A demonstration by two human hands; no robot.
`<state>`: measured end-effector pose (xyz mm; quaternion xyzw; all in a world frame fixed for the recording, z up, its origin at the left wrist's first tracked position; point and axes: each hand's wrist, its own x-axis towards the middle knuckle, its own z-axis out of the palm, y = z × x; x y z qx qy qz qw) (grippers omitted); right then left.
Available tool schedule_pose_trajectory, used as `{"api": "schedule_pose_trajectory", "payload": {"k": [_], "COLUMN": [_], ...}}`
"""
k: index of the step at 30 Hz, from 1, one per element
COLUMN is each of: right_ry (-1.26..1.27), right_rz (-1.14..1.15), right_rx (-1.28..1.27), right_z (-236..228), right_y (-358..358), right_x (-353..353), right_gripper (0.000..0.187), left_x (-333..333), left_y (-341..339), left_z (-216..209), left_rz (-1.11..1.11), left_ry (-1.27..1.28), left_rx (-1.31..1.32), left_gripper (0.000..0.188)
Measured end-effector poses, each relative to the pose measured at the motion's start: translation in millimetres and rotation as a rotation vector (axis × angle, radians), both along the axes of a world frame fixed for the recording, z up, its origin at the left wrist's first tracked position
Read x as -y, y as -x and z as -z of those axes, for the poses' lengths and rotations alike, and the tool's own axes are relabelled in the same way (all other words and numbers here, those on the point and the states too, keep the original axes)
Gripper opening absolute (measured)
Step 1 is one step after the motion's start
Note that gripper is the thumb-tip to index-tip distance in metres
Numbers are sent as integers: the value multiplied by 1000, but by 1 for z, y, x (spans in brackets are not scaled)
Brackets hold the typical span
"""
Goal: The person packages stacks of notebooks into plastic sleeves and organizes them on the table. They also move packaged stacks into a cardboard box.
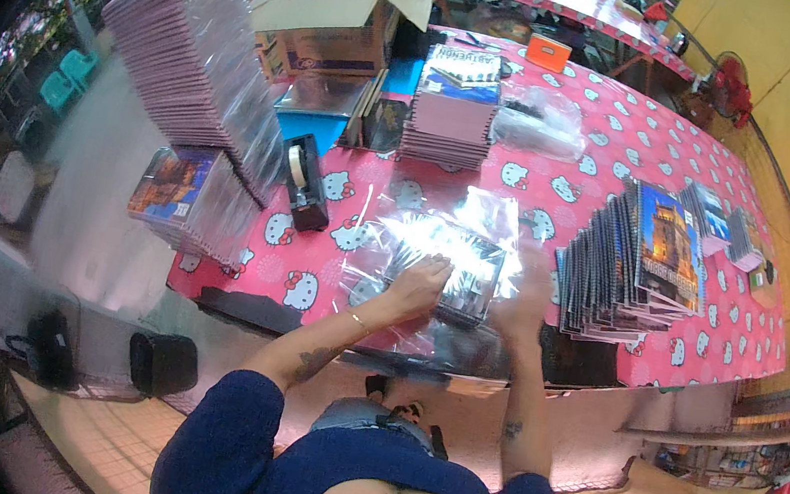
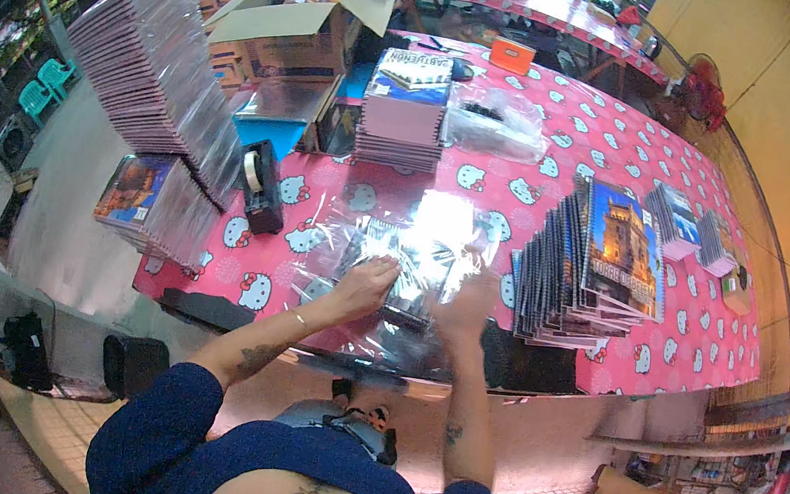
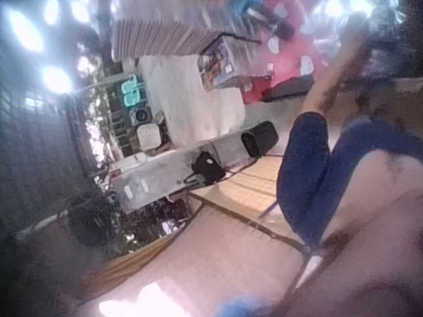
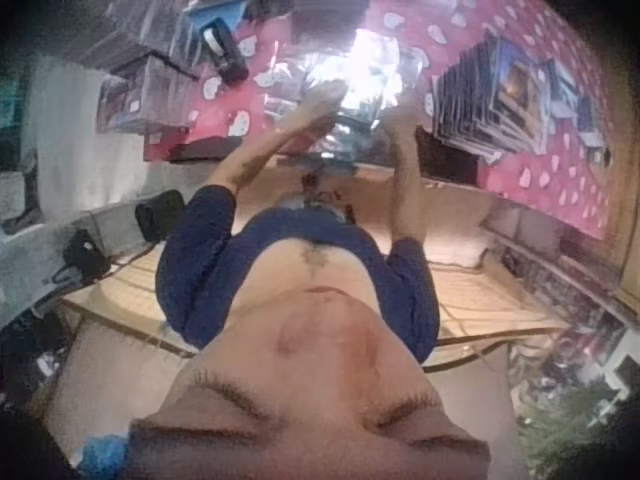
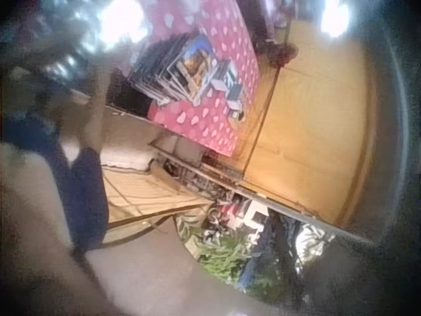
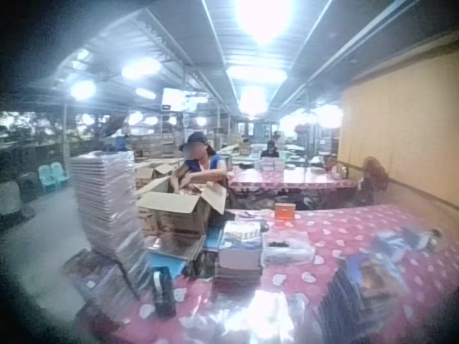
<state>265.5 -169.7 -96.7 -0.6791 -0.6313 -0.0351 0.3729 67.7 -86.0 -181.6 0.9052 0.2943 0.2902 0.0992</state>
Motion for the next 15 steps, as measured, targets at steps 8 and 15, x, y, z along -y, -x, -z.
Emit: {"api": "schedule_pose_trajectory", "payload": {"k": [8,15], "right_ry": [349,271], "right_rz": [-288,-315], "right_rx": [494,476], "right_z": [50,48], "right_y": [39,37], "right_x": [4,6], "right_gripper": [69,67], "left_x": [9,-42], "left_y": [14,174], "left_z": [-3,4], "left_rz": [-78,-912], "left_ry": [-13,-122], "left_rx": [-52,344], "left_gripper": [39,37]}}
